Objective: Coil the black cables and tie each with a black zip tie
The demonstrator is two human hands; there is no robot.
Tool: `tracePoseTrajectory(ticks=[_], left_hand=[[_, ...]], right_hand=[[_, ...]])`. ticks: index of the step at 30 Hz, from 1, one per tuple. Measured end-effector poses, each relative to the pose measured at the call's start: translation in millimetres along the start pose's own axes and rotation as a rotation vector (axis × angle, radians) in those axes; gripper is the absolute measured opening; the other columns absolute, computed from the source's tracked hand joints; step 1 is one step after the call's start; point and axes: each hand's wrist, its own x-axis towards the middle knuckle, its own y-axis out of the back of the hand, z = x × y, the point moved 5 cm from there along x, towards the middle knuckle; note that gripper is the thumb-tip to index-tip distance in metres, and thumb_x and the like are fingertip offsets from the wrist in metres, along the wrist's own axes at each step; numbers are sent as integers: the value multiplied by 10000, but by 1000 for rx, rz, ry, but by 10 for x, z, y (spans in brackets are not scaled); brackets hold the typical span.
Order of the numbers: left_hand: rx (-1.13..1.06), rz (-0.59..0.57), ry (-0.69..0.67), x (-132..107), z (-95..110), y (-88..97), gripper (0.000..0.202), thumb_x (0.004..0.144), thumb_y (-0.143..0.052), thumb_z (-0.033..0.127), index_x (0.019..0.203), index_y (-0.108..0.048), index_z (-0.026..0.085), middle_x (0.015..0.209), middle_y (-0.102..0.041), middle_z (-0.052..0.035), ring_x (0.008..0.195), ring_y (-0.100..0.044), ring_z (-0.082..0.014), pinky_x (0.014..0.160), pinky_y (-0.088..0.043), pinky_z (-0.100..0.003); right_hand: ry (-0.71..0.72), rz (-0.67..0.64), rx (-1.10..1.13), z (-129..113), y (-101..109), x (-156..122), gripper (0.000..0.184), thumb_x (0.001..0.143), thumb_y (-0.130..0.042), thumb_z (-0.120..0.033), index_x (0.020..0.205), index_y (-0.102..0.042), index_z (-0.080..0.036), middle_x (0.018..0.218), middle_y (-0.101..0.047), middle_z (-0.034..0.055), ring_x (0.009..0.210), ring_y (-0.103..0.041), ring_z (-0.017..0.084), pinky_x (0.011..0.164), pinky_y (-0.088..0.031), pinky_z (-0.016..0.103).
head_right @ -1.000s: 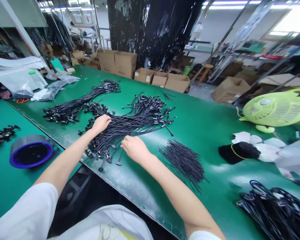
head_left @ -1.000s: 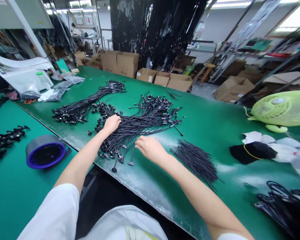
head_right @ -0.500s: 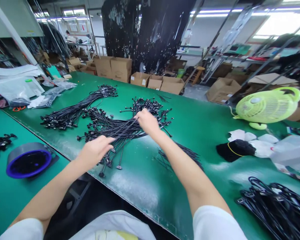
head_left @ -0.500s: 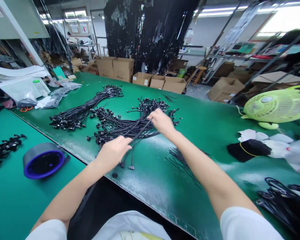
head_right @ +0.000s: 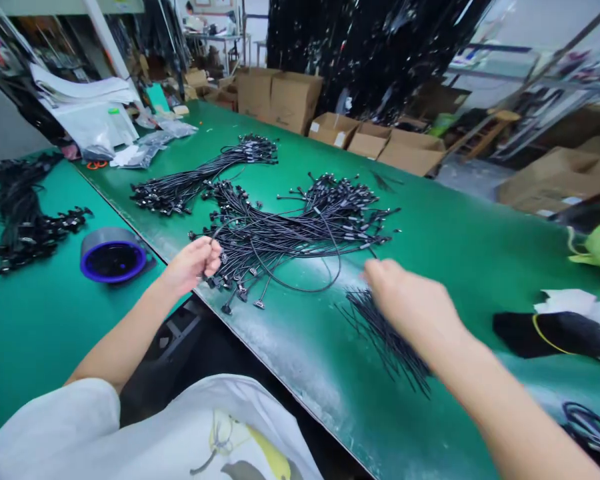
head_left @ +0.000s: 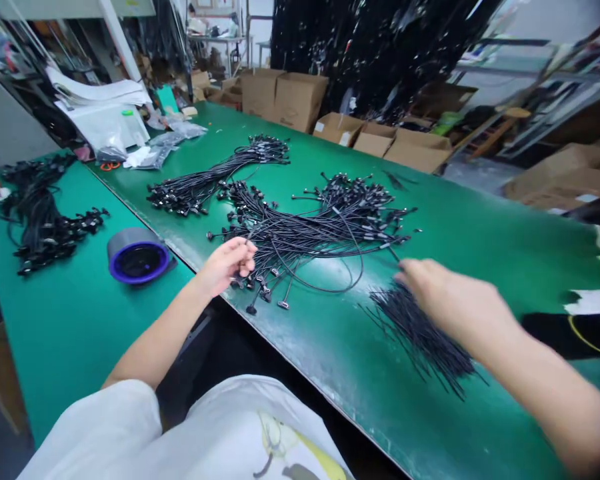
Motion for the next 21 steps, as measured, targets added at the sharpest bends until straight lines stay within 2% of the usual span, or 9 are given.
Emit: tracePoseTrajectory(ticks=[2, 4, 6, 8, 11, 14, 18, 19, 21], left_hand=[[265, -47, -103, -38, -77, -312, 225, 816, -646, 399, 844, -623, 177, 814, -610, -45, 694, -565, -133, 566, -423, -228], [503, -174, -224, -169, -184, -705, 184, 855, -598, 369, 840, -636, 190, 968, -639, -79, 891, -594, -184, 729, -466, -277], [596, -385, -204, -358, -353, -1044, 187, 901, -529, 356, 931, -642, 210, 903, -651, -53, 862, -595, -176, 776, -458, -290], [532, -569, -8, -520, -517, -1192, 257, 940, -461, 382, 1040, -628, 215, 674, -581, 11, 605, -527, -126, 629, -437, -259], [184, -625, 299, -586, -549, -1079, 338, 932, -481, 451, 993, -653, 166, 495, -364, 79, 400, -301, -68, 472, -346, -220], [-202, -414, 381, -456, -355, -760, 290, 916, -544, 378, 857, -681, 130, 460, -193, 110, 355, -140, -27, 444, -327, -193], [-424, 7, 259, -302, -136, -375, 348, 996, -390, 321, 981, -686, 140, 504, -159, 99, 340, -103, -24, 427, -323, -162], [-439, 48, 233, -281, -126, -345, 356, 1002, -376, 325, 1036, -678, 140, 511, -179, 97, 340, -127, -23, 435, -335, -158], [-420, 33, 236, -242, -174, -365, 312, 982, -432, 290, 1098, -666, 120, 527, -266, 90, 359, -217, -15, 482, -385, -158]], right_hand=[[144, -177, 141, -547, -34, -284, 301, 978, -330, -329, 803, -555, -233, 737, -614, 61, 534, -542, 158, 445, -255, 287], [204, -313, 266, -968, 61, -428, 273, 979, -361, -324, 835, -573, -227, 756, -635, 44, 585, -585, 157, 466, -313, 283], [147, -329, 342, -1097, 199, -392, 276, 983, -383, -368, 886, -597, -224, 794, -648, 39, 651, -608, 152, 508, -355, 270], [29, -281, 397, -926, 264, -301, 286, 967, -426, -430, 905, -615, -225, 832, -663, 40, 714, -617, 157, 561, -385, 260], [-92, -267, 544, -470, 122, -351, 297, 935, -471, -483, 908, -631, -235, 886, -682, 35, 776, -626, 176, 658, -435, 277], [-180, -268, 713, -178, -177, -635, 317, 936, -438, -481, 995, -634, -238, 951, -684, 57, 831, -642, 204, 722, -480, 320], [-223, -331, 827, -268, -541, -1056, 361, 908, -472, -504, 1119, -620, -251, 907, -688, 63, 748, -658, 213, 644, -522, 331], [-205, -336, 823, -339, -575, -1128, 348, 915, -461, -499, 1105, -629, -261, 908, -694, 56, 757, -667, 213, 650, -532, 332], [-176, -291, 781, -454, -544, -1214, 322, 938, -418, -476, 1051, -648, -280, 913, -701, 43, 794, -681, 213, 679, -543, 337]])
